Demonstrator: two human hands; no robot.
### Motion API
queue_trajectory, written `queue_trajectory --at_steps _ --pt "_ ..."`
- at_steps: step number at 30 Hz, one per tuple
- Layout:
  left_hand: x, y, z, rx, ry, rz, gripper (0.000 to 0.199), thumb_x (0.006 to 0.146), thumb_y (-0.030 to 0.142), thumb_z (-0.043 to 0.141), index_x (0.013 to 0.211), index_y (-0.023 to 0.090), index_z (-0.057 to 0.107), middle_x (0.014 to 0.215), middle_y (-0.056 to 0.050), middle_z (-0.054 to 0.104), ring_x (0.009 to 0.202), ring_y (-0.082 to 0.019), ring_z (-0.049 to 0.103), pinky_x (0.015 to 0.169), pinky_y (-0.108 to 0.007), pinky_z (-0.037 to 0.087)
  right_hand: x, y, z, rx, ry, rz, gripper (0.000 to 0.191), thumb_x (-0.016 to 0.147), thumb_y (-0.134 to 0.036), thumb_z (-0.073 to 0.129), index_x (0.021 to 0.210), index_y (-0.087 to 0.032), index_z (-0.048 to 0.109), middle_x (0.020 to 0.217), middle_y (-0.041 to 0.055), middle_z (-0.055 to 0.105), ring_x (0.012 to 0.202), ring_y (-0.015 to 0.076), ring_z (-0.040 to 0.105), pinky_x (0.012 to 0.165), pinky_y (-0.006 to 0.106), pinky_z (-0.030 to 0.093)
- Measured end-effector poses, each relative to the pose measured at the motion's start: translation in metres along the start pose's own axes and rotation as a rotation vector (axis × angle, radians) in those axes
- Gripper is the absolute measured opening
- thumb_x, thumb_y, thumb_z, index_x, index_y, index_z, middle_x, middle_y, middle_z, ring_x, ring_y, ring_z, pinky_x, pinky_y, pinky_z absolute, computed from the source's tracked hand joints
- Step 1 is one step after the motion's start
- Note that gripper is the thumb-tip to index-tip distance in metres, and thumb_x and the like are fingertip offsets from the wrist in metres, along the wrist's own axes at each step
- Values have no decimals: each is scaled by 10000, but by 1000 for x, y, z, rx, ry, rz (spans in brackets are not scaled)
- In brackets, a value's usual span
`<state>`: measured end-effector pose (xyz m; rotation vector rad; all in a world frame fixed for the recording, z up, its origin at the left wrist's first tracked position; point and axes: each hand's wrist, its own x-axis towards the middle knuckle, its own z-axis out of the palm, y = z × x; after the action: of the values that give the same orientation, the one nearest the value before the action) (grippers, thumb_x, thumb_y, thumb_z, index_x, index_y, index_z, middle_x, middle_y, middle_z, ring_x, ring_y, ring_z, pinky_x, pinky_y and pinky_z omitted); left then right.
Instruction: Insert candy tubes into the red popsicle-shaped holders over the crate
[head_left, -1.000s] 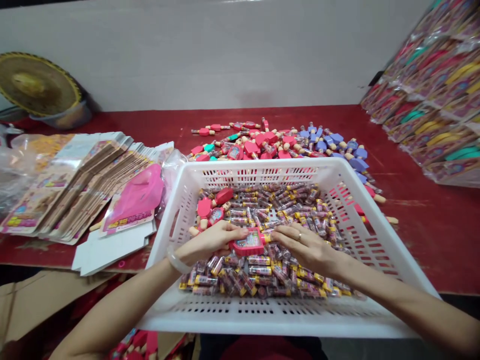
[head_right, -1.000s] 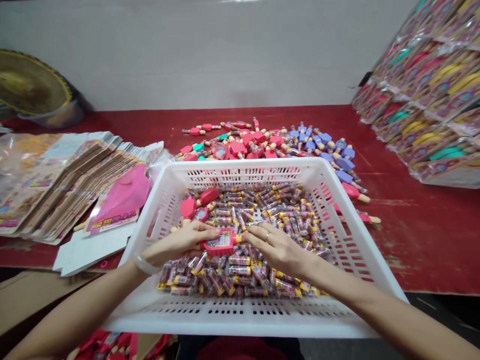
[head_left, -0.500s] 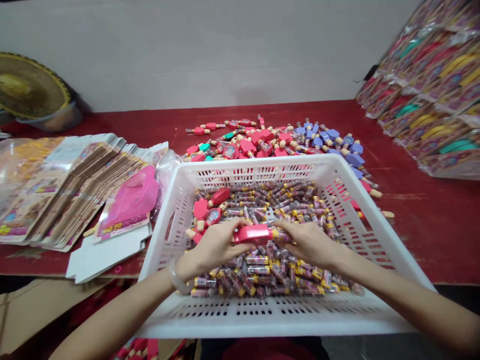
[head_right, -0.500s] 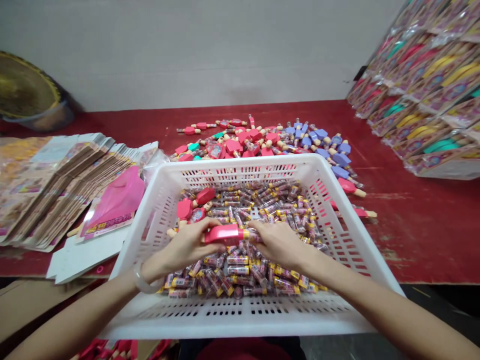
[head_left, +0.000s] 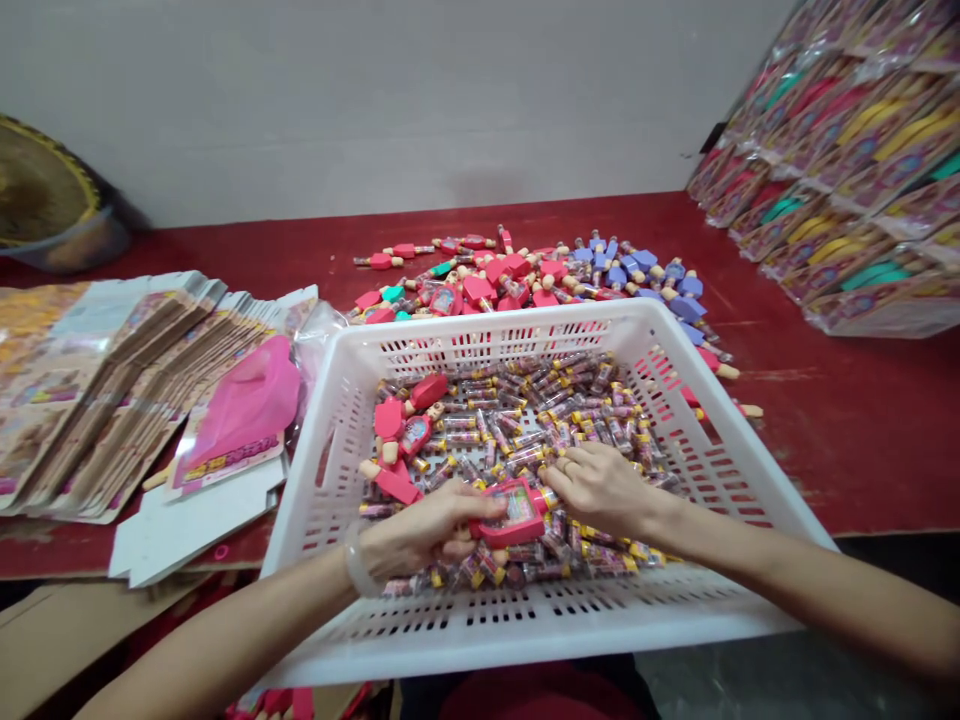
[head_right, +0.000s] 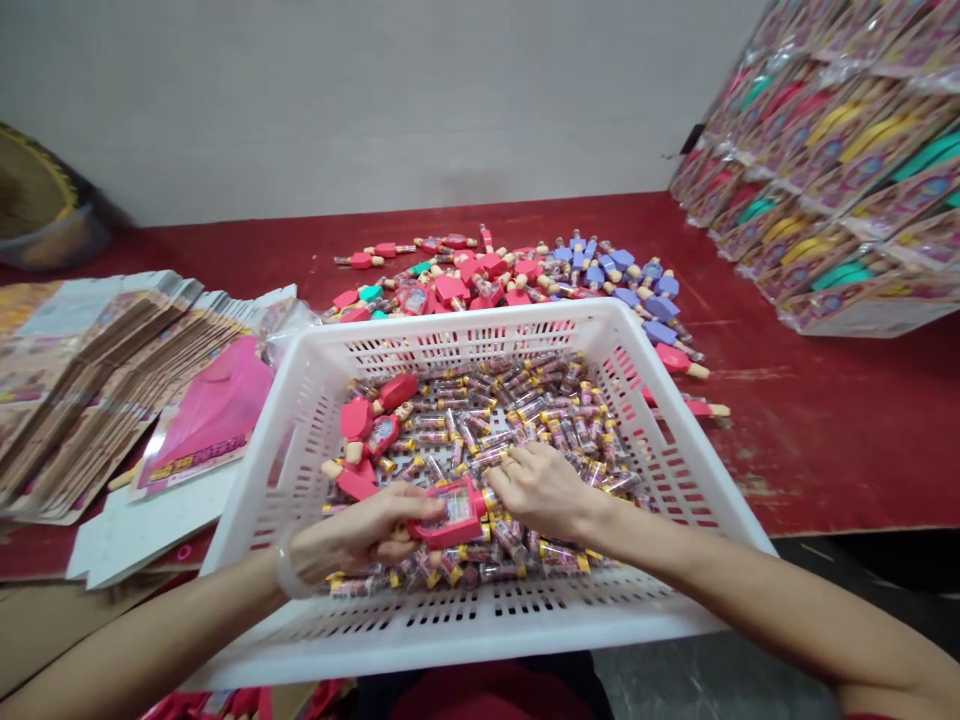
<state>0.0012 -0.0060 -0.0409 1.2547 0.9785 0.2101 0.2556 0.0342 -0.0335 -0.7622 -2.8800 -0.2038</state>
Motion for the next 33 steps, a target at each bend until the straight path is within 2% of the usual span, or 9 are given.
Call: queue_trajectory --at_steps 3,7,10,13,16,19,22,28,33 --pt "-1 -4 2 447 280 325 405 898 521 532 1000 137 612 794 -72 629 642 -154 548 615 -275 440 4 -1 -1 307 -349 253 41 758 -145 630 718 -150 640 590 15 582 536 160 499 519 282 220" --pt "1 -5 -4 811 355 594 329 936 377 516 1163 150 589 1016 -113 676 884 -218 628 772 -326 468 13 6 0 785 -707 386 217 797 -330 710 686 -159 637 557 -26 539 509 127 491 477 225 272" --pt "6 -2 -10 565 319 304 380 912 505 545 1032 150 604 830 -48 639 711 -167 592 620 -262 446 16 7 3 525 -495 305 123 839 -233 670 913 -135 675 776 44 662 696 186 594 587 246 355" --pt "8 2 -13 277 46 47 462 914 595 483 946 150 601 674 5 550 526 -115 479 477 -224 369 15 -2 5 235 -368 184 175 867 -85 539 995 -99 658 922 127 680 840 246 615 679 299 376" --pt "5 4 -12 507 73 247 349 928 460 517 1082 160 607 834 -40 650 669 -153 581 607 -249 449 13 -12 5 367 -479 299 108 847 -98 553 888 -118 651 772 76 653 693 207 584 606 279 348" --pt "3 4 -11 955 261 566 314 935 228 451 1221 185 574 1175 -106 661 943 -220 630 797 -319 466 14 -9 5 947 -661 437 194 817 -293 675 723 -153 579 600 -19 525 532 130 462 502 232 293" --pt "4 4 -14 1042 285 622 343 928 179 431 1241 203 570 1266 -103 627 1033 -231 618 864 -333 450 17 1 9 1255 -761 434 304 823 -403 675 692 -166 537 543 -51 432 477 109 386 456 219 268" --pt "1 10 -19 487 139 189 363 917 486 550 1084 170 608 936 -44 682 796 -194 627 667 -256 452 8 -6 16 378 -278 173 130 886 -191 627 999 -129 612 908 104 682 771 202 618 630 259 365" --pt "2 17 -42 721 279 391 502 912 450 593 1351 229 491 1272 -75 609 1123 -244 583 953 -316 427 19 6 10 466 -452 269 176 911 -315 666 950 -149 620 771 57 678 643 190 612 552 247 324"
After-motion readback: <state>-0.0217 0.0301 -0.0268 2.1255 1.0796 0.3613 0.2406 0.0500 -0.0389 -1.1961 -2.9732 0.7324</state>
